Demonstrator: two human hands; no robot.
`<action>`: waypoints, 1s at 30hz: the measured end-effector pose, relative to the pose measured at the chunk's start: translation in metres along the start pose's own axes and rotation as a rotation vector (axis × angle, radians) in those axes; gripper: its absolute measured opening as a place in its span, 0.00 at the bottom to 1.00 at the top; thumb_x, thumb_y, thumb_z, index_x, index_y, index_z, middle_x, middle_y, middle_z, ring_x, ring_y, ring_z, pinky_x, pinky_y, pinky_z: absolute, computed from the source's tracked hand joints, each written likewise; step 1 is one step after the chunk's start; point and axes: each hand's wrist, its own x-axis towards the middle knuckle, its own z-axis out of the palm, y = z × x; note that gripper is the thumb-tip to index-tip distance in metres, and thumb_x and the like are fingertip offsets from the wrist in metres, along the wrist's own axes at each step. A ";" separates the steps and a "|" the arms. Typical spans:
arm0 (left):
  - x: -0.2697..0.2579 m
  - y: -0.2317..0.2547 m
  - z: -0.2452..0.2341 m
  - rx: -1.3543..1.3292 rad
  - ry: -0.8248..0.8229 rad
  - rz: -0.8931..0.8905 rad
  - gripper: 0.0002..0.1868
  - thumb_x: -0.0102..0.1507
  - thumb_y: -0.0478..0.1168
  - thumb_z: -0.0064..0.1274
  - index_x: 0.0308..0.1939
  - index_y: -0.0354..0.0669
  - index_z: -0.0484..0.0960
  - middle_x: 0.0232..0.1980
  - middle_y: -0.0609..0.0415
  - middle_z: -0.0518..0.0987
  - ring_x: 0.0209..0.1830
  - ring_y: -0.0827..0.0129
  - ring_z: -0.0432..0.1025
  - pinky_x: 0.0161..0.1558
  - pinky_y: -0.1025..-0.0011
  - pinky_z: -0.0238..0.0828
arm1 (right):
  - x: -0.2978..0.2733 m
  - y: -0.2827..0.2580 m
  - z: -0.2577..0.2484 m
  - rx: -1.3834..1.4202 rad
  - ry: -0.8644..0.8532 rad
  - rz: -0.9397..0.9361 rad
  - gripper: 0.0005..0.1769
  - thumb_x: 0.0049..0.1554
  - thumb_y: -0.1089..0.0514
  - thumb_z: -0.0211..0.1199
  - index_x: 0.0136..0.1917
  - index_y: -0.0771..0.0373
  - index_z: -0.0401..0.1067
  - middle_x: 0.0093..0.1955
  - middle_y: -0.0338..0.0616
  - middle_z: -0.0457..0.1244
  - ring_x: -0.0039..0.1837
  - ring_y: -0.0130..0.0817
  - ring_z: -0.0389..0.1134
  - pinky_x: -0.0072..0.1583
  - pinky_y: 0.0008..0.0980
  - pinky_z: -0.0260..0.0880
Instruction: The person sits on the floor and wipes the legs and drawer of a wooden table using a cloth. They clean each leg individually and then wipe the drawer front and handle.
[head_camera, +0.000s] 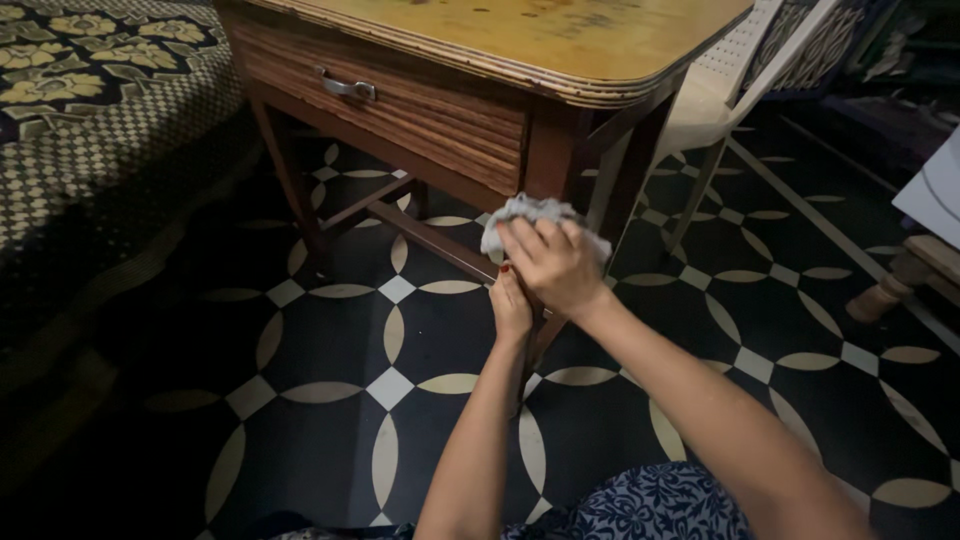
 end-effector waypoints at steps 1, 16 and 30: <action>0.000 0.000 0.002 -0.009 0.012 -0.030 0.34 0.75 0.55 0.21 0.47 0.32 0.80 0.32 0.42 0.82 0.32 0.54 0.79 0.36 0.61 0.73 | -0.003 -0.001 -0.003 0.005 -0.011 -0.024 0.18 0.60 0.51 0.62 0.61 0.57 0.79 0.58 0.34 0.67 0.58 0.30 0.61 0.62 0.35 0.55; -0.004 -0.019 0.000 0.007 -0.056 -0.135 0.27 0.69 0.56 0.45 0.52 0.31 0.80 0.44 0.39 0.85 0.48 0.54 0.82 0.46 0.59 0.75 | 0.088 -0.046 0.085 -0.146 -0.088 -0.091 0.17 0.56 0.54 0.58 0.52 0.67 0.78 0.49 0.44 0.64 0.53 0.37 0.63 0.57 0.34 0.62; -0.009 -0.030 0.001 0.045 -0.079 0.069 0.23 0.78 0.48 0.35 0.51 0.31 0.80 0.45 0.32 0.83 0.49 0.42 0.81 0.48 0.57 0.76 | 0.112 -0.046 0.104 -0.104 -0.176 -0.205 0.15 0.50 0.53 0.60 0.46 0.64 0.79 0.52 0.44 0.65 0.55 0.39 0.62 0.55 0.38 0.60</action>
